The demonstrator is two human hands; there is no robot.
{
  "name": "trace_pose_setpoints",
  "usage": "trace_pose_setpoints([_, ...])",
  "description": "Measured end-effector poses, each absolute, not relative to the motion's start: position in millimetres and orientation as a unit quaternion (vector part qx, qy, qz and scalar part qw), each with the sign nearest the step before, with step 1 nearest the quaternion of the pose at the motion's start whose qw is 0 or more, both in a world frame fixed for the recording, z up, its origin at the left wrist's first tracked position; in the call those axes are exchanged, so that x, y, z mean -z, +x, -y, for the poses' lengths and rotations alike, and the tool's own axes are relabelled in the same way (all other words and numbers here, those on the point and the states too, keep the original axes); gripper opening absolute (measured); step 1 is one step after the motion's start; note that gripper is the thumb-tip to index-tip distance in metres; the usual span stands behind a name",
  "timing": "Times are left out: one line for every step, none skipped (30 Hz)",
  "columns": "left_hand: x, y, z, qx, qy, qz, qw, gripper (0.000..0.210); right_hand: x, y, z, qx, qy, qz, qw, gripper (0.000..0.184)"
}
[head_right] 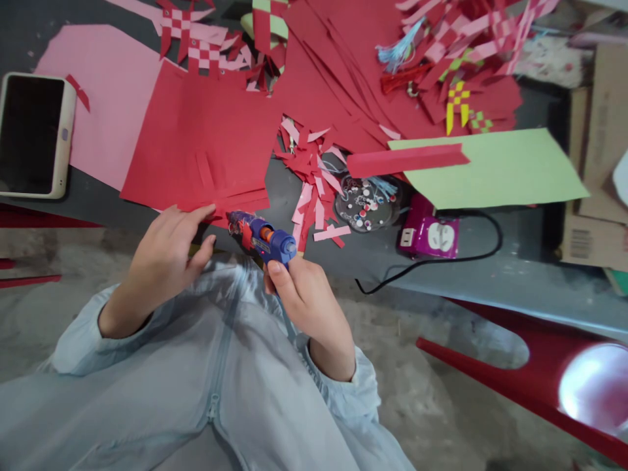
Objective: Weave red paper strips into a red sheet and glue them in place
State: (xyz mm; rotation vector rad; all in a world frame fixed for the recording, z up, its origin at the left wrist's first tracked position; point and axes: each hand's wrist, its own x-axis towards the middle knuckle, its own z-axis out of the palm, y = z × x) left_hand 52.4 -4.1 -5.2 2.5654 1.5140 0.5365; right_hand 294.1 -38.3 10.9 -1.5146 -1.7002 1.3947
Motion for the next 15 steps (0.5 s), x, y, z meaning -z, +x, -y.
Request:
trace_pose_setpoints([5.3, 52.6, 4.1, -0.179, 0.846, -0.500, 0.057, 0.043, -10.8, 294.3, 38.2, -0.509, -0.550, 0.621, 0.231, 0.055])
trace_pose_setpoints([5.3, 53.0, 4.1, -0.180, 0.846, -0.499, 0.053, 0.043, -10.7, 294.5, 38.1, -0.510, -0.549, 0.622, 0.230, 0.055])
trace_pose_setpoints([5.1, 53.4, 4.0, -0.182, 0.847, -0.497, 0.046, 0.042, -10.4, 294.7, 38.1, -0.511, -0.546, 0.623, 0.230, 0.056])
trace_pose_setpoints([4.9, 53.9, 3.8, -0.183, 0.849, -0.494, 0.037, 0.041, -10.1, 295.0, 38.3, -0.512, -0.544, 0.624, 0.230, 0.055])
trace_pose_setpoints([4.5, 54.3, 3.6, -0.184, 0.851, -0.491, 0.026, 0.041, -9.7, 295.3, 38.6, -0.514, -0.542, 0.624, 0.231, 0.055])
trace_pose_setpoints([4.1, 54.7, 3.4, -0.185, 0.853, -0.488, 0.016, 0.040, -9.2, 295.6, 39.0, -0.515, -0.540, 0.623, 0.232, 0.055])
trace_pose_setpoints([3.7, 54.9, 3.3, -0.186, 0.855, -0.485, 0.008, 0.039, -8.8, 295.8, 39.4, -0.516, -0.541, 0.622, 0.233, 0.054])
trace_pose_setpoints([3.4, 55.0, 3.2, -0.187, 0.855, -0.483, 0.003, 0.039, -8.5, 296.0, 39.7, -0.516, -0.542, 0.620, 0.234, 0.054])
trace_pose_setpoints([3.3, 55.0, 3.2, -0.185, 0.856, -0.483, 0.003, 0.039, -8.3, 296.1, 40.0, -0.516, -0.544, 0.619, 0.235, 0.053])
trace_pose_setpoints([3.2, 54.8, 3.3, -0.181, 0.855, -0.485, 0.007, 0.039, -8.2, 296.1, 40.1, -0.516, -0.546, 0.617, 0.236, 0.053])
trace_pose_setpoints([3.3, 54.6, 3.4, -0.176, 0.855, -0.488, 0.014, 0.039, -8.3, 295.9, 39.9, -0.515, -0.546, 0.617, 0.236, 0.053])
trace_pose_setpoints([3.4, 54.3, 3.6, -0.171, 0.853, -0.493, 0.022, 0.040, -8.5, 295.6, 39.6, -0.515, -0.546, 0.618, 0.236, 0.053])
trace_pose_setpoints([3.6, 54.2, 3.7, -0.167, 0.851, -0.497, 0.030, 0.040, -8.7, 295.2, 38.9, -0.514, -0.544, 0.620, 0.236, 0.053])
trace_pose_setpoints([3.7, 54.1, 3.8, -0.167, 0.849, -0.500, 0.036, 0.040, -8.9, 294.6, 38.1, -0.514, -0.542, 0.622, 0.236, 0.053])
trace_pose_setpoints([3.7, 54.1, 3.7, -0.168, 0.848, -0.502, 0.040, 0.040, -9.1, 293.9, 37.2, -0.512, -0.540, 0.625, 0.237, 0.054])
